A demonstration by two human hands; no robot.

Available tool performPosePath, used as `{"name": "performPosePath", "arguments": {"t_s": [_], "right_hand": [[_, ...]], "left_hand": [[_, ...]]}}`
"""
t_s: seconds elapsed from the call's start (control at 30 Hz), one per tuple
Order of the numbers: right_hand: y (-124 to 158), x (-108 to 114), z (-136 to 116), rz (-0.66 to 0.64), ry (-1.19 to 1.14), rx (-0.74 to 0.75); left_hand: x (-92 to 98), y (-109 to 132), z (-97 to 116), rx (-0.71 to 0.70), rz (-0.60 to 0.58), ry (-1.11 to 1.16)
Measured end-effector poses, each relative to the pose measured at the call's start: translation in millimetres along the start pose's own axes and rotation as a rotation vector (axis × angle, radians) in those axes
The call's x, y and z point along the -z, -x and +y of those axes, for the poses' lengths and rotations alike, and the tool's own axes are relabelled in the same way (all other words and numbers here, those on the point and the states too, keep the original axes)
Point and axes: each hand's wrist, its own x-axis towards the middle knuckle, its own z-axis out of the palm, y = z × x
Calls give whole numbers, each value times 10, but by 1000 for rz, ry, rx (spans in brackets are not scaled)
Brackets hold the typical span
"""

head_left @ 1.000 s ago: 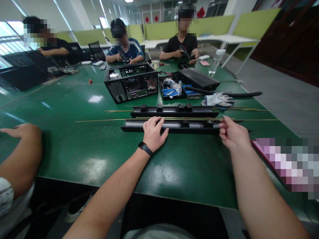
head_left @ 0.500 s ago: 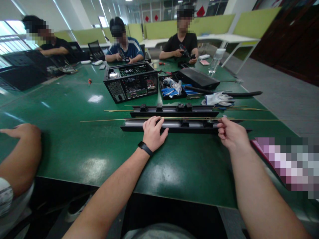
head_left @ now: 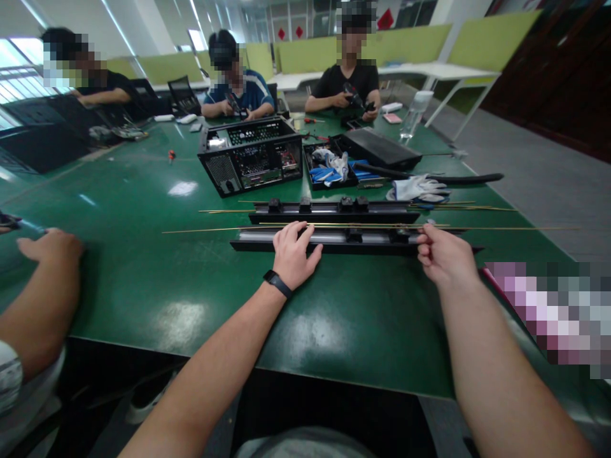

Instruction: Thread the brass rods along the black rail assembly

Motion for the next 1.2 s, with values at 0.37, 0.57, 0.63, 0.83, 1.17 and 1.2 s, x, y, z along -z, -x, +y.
{"name": "performPosePath", "arguments": {"t_s": [0.37,0.57,0.63,0.83,1.17,1.2], "right_hand": [[15,-9,-13,-26,17,-42],[-40,22,-7,82,-46,20],[-24,11,-11,47,-40,-3],[37,-10,-35,2,-27,-24],[72,-28,-61,10,-13,-33],[64,-23,-55,13,-10,-29]], "left_hand": [[-18,1,-6,7,-7,-1],[-23,4,-2,3,-5,-3],[-24,4,-3,-1,-3,-5],[-20,2,6,6,-11,-3],[-22,6,-8,-4,-10,-8],[-23,6,-9,-5,-8,-8]]}}
